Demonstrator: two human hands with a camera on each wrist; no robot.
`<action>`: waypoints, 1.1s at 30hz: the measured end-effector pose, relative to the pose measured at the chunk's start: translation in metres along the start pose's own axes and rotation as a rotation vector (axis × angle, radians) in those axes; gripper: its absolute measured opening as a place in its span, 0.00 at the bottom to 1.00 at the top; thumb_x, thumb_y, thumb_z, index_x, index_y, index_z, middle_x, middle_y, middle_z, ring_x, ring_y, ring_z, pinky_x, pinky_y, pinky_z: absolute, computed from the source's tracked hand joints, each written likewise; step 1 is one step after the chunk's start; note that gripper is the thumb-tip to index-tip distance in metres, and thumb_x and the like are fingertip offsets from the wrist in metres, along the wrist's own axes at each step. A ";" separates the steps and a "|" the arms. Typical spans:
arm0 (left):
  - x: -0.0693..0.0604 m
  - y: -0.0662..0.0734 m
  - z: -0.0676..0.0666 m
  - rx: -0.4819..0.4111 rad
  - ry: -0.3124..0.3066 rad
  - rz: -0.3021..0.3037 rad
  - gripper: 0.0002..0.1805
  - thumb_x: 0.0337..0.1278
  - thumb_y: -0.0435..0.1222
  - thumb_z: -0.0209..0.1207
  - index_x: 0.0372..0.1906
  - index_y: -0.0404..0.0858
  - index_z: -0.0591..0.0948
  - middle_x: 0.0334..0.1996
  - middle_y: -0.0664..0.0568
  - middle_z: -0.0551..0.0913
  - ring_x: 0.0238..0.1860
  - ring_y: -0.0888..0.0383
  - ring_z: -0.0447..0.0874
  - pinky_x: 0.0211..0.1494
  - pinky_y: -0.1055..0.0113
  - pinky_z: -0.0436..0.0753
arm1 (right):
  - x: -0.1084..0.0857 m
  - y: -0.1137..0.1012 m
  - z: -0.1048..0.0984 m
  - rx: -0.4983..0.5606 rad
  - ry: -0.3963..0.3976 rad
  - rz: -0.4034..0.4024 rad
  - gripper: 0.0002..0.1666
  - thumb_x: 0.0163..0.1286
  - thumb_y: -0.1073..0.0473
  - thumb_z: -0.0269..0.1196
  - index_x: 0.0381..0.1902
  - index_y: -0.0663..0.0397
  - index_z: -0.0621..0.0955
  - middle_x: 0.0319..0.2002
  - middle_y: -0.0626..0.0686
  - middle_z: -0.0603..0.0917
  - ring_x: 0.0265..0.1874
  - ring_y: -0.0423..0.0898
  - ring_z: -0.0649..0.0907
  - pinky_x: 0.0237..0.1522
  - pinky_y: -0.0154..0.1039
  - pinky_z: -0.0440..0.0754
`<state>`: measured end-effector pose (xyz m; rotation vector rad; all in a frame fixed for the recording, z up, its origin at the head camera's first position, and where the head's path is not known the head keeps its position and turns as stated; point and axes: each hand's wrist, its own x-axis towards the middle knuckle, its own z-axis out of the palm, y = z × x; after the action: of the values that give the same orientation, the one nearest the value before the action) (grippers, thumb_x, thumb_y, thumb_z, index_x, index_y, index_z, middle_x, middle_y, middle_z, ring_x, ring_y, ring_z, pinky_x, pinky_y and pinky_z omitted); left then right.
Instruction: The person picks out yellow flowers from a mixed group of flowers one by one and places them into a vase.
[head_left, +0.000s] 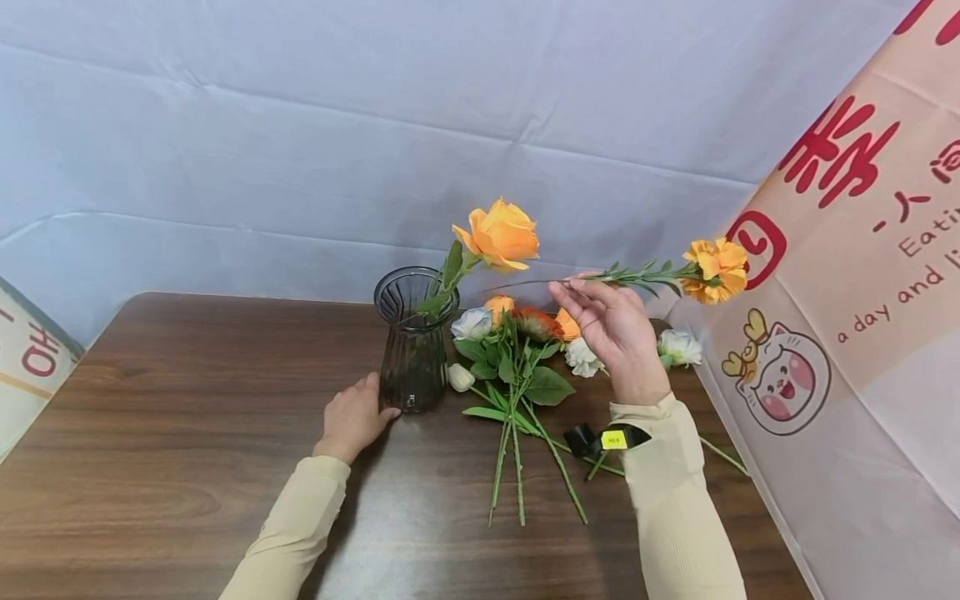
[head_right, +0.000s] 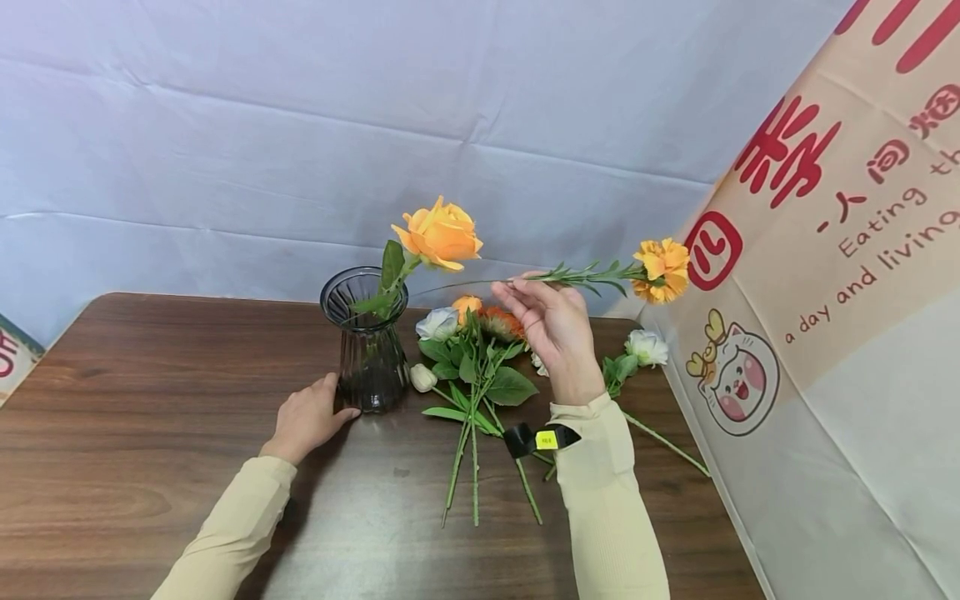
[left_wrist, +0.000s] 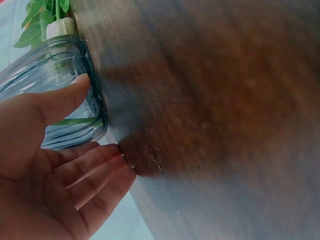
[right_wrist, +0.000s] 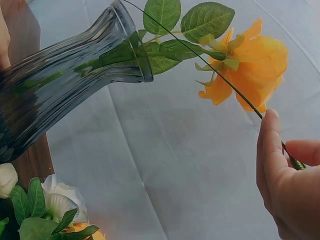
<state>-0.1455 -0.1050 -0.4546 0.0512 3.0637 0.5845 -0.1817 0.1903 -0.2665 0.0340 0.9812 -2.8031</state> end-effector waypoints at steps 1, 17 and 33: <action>0.000 0.000 0.000 0.001 -0.001 0.001 0.34 0.47 0.49 0.65 0.53 0.28 0.70 0.42 0.37 0.79 0.35 0.39 0.79 0.35 0.47 0.76 | 0.000 0.000 0.000 0.002 0.004 -0.002 0.13 0.65 0.80 0.46 0.29 0.80 0.77 0.56 0.62 0.58 0.36 0.58 0.81 0.51 0.43 0.74; 0.001 -0.001 0.001 0.006 -0.004 0.008 0.33 0.48 0.49 0.64 0.52 0.29 0.70 0.42 0.38 0.79 0.35 0.39 0.79 0.35 0.48 0.76 | 0.003 0.003 0.001 -0.022 0.015 -0.050 0.10 0.62 0.81 0.49 0.28 0.78 0.78 0.47 0.64 0.67 0.36 0.59 0.82 0.51 0.44 0.73; 0.000 0.000 0.000 0.015 -0.012 0.006 0.33 0.48 0.49 0.64 0.52 0.28 0.70 0.41 0.38 0.79 0.34 0.40 0.79 0.34 0.48 0.76 | 0.005 0.013 0.008 -0.136 -0.033 -0.093 0.08 0.62 0.80 0.51 0.28 0.74 0.77 0.29 0.65 0.78 0.34 0.57 0.83 0.48 0.45 0.75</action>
<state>-0.1460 -0.1048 -0.4545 0.0638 3.0573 0.5599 -0.1841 0.1747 -0.2691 -0.0767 1.1923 -2.8016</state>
